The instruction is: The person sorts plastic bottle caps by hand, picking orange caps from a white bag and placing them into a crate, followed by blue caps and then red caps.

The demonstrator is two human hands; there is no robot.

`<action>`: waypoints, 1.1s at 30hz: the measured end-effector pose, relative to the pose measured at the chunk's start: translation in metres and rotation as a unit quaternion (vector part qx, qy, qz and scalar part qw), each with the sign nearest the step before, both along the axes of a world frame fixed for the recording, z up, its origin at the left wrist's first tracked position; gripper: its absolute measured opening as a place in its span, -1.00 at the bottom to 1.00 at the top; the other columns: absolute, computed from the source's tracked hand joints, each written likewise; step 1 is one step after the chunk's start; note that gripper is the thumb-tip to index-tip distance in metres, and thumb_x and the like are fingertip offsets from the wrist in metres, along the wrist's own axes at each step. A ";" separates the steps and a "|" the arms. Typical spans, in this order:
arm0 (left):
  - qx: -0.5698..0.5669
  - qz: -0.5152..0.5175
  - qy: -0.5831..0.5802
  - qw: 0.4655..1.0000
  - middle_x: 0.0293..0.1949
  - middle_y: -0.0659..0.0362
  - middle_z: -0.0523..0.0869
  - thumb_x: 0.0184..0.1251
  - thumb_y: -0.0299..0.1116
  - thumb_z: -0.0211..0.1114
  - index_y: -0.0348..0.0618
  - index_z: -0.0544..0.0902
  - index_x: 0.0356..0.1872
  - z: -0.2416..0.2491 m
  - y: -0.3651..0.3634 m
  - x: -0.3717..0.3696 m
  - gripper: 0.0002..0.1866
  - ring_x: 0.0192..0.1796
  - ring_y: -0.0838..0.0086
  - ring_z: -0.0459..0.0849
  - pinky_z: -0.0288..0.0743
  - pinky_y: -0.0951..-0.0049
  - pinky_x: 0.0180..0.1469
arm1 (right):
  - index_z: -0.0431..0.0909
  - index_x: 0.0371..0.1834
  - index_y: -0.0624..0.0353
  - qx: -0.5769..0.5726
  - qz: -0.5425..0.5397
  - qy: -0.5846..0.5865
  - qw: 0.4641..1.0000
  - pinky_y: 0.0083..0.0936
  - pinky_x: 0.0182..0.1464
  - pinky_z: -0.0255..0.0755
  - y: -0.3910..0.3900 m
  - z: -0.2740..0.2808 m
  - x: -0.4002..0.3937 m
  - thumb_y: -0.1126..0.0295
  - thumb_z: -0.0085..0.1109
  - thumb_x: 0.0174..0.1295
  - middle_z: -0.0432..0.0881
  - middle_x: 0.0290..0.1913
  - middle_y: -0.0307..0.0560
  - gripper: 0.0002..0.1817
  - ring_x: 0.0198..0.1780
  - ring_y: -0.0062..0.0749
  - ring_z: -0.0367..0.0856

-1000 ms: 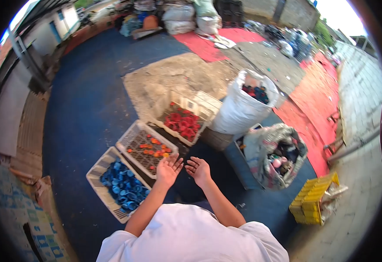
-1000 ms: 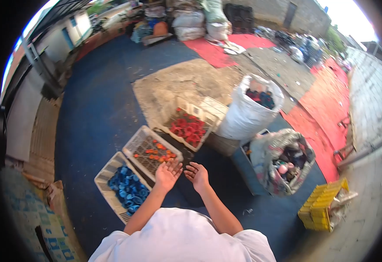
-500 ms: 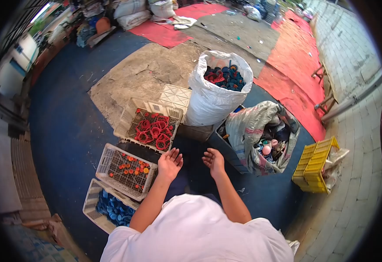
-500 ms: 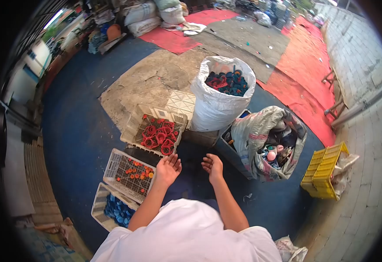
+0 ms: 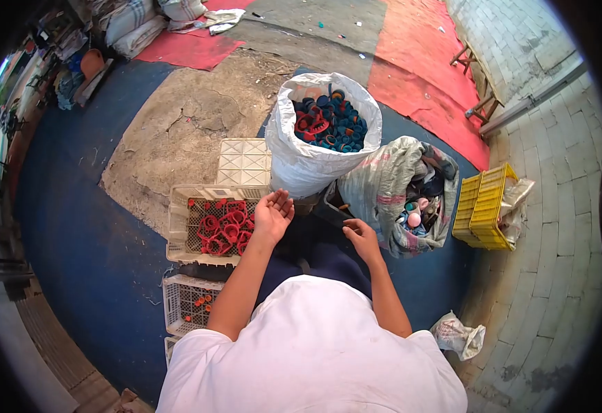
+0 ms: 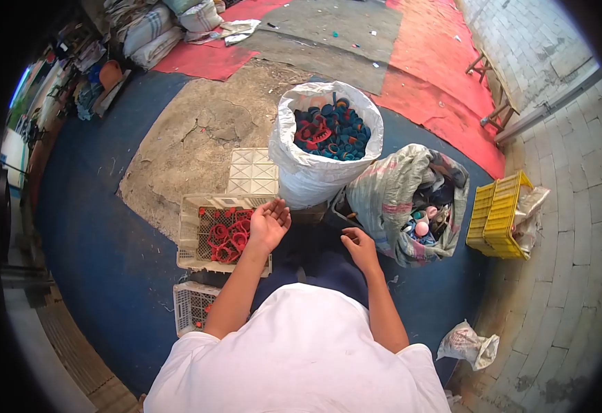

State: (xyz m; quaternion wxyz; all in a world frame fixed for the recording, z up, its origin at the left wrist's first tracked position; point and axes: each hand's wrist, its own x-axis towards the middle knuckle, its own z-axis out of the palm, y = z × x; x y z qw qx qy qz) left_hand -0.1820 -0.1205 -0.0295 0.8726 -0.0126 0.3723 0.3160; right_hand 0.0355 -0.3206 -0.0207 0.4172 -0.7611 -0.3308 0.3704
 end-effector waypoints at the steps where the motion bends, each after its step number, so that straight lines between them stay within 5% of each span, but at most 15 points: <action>1: 0.000 -0.001 0.002 1.000 -0.07 0.27 0.77 0.51 -0.22 0.09 -0.07 0.67 -0.04 0.002 0.005 0.002 -0.75 -0.05 0.37 0.71 0.58 0.24 0.08 | 0.70 0.07 0.26 -0.007 -0.011 0.012 1.000 -0.51 -0.10 0.54 0.002 -0.003 0.006 0.29 0.33 0.34 0.75 -0.23 -0.15 -0.67 -0.22 -0.53 0.66; 10: -0.041 0.034 0.034 0.998 -0.07 0.28 0.76 0.53 -0.20 0.07 -0.05 0.67 -0.05 -0.016 0.028 0.013 -0.75 -0.04 0.38 0.70 0.57 0.24 0.09 | 0.70 0.03 0.29 0.067 0.007 0.006 0.998 -0.53 -0.16 0.53 0.109 0.014 0.057 0.30 0.30 0.37 0.74 -0.32 -0.14 -0.69 -0.28 -0.57 0.65; 20: -0.007 0.080 0.063 0.995 -0.01 0.19 0.74 0.57 -0.17 0.06 -0.11 0.63 0.07 0.027 0.067 0.097 -0.69 0.04 0.31 0.70 0.56 0.20 0.16 | 0.69 -0.18 0.19 0.078 0.128 -0.169 0.974 -0.26 -0.17 0.58 0.325 0.060 0.125 0.32 0.29 0.27 0.76 -0.28 0.07 -0.81 -0.30 -0.09 0.73; 22: 0.016 0.079 0.078 0.994 0.00 0.16 0.74 0.58 -0.17 0.06 -0.13 0.61 0.11 0.039 0.074 0.116 -0.68 0.06 0.28 0.70 0.56 0.19 0.17 | 0.70 -0.13 0.16 0.064 0.188 -0.181 0.963 -0.16 -0.08 0.59 0.370 0.030 0.140 0.33 0.28 0.23 0.76 -0.24 0.05 -0.79 -0.12 -0.02 0.74; 27: 0.060 0.092 0.082 0.991 0.02 0.11 0.72 0.60 -0.16 0.02 -0.17 0.56 0.18 0.040 0.077 0.129 -0.63 0.11 0.23 0.70 0.57 0.18 0.19 | 0.69 0.13 -0.01 0.080 0.344 -0.298 0.887 -0.10 0.25 0.53 0.461 -0.081 0.155 0.34 0.31 0.08 0.61 0.22 0.06 -0.54 0.35 0.10 0.50; 30: 0.071 0.098 0.092 0.988 0.09 0.09 0.71 0.61 -0.15 -0.01 -0.18 0.54 0.21 0.047 0.074 0.131 -0.61 0.12 0.22 0.70 0.56 0.18 0.19 | 0.57 0.33 -0.15 -0.036 0.439 -0.345 0.828 0.13 0.37 0.41 0.483 -0.103 0.150 0.30 0.30 0.05 0.47 0.39 0.03 -0.36 0.44 0.04 0.43; 31: 0.070 0.099 0.101 0.988 0.10 0.09 0.71 0.61 -0.15 -0.01 -0.18 0.54 0.21 0.050 0.072 0.132 -0.61 0.12 0.22 0.70 0.56 0.18 0.19 | 0.45 0.43 -0.24 -0.104 0.452 -0.352 0.813 0.34 0.42 0.24 0.487 -0.109 0.145 0.24 0.28 0.09 0.41 0.46 0.01 -0.29 0.52 0.04 0.33; 33: 0.072 0.101 0.113 0.986 0.12 0.09 0.71 0.61 -0.15 -0.01 -0.19 0.54 0.22 0.052 0.069 0.131 -0.61 0.12 0.22 0.70 0.56 0.18 0.19 | 0.41 0.47 -0.25 -0.142 0.444 -0.360 0.808 0.37 0.44 0.18 0.495 -0.117 0.142 0.19 0.27 0.13 0.39 0.47 0.04 -0.28 0.52 0.09 0.33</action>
